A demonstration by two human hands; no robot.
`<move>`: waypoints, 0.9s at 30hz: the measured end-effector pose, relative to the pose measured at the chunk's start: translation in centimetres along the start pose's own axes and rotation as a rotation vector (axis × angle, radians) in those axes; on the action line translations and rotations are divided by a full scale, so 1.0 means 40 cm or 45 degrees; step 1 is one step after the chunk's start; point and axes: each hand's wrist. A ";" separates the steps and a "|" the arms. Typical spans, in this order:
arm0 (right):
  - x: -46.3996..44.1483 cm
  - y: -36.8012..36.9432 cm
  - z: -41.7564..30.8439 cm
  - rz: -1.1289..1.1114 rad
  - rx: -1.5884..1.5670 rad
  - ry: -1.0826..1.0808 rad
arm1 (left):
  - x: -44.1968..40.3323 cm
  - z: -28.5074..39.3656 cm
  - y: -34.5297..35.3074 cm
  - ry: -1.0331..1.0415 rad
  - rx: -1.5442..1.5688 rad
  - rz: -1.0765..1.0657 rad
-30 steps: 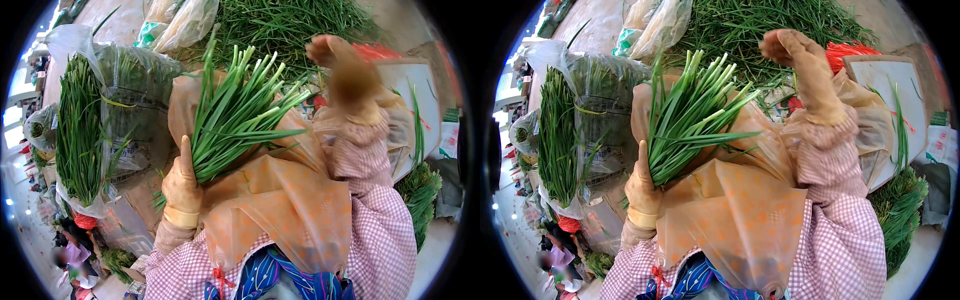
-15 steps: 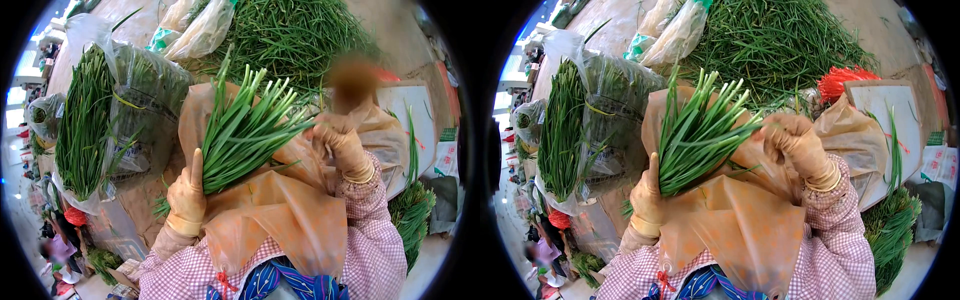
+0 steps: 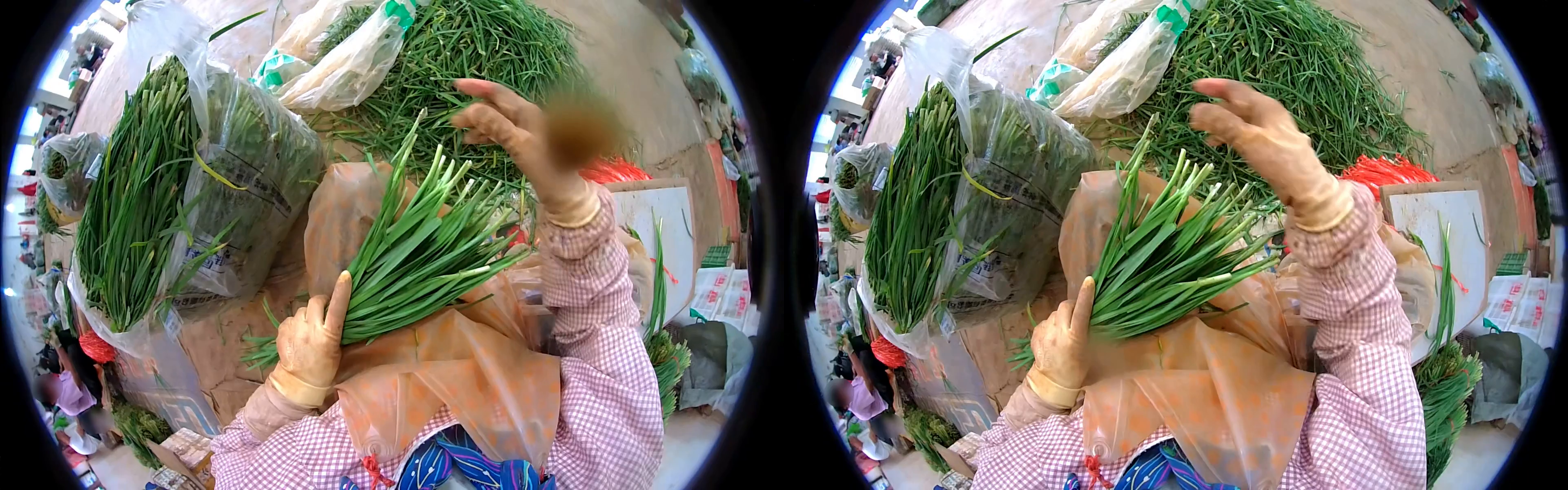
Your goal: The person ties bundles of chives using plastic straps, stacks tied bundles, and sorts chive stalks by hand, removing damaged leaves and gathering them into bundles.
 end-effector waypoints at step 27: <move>0.453 0.098 0.073 -0.056 -1.030 0.691 | 0.007 0.021 -0.002 -0.226 0.343 -0.023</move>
Point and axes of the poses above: each hand's wrist, its own x-axis away from the middle knuckle, its own y-axis out of the palm, z = x × y, and after that the axes turned 5 degrees about -y, right-handed
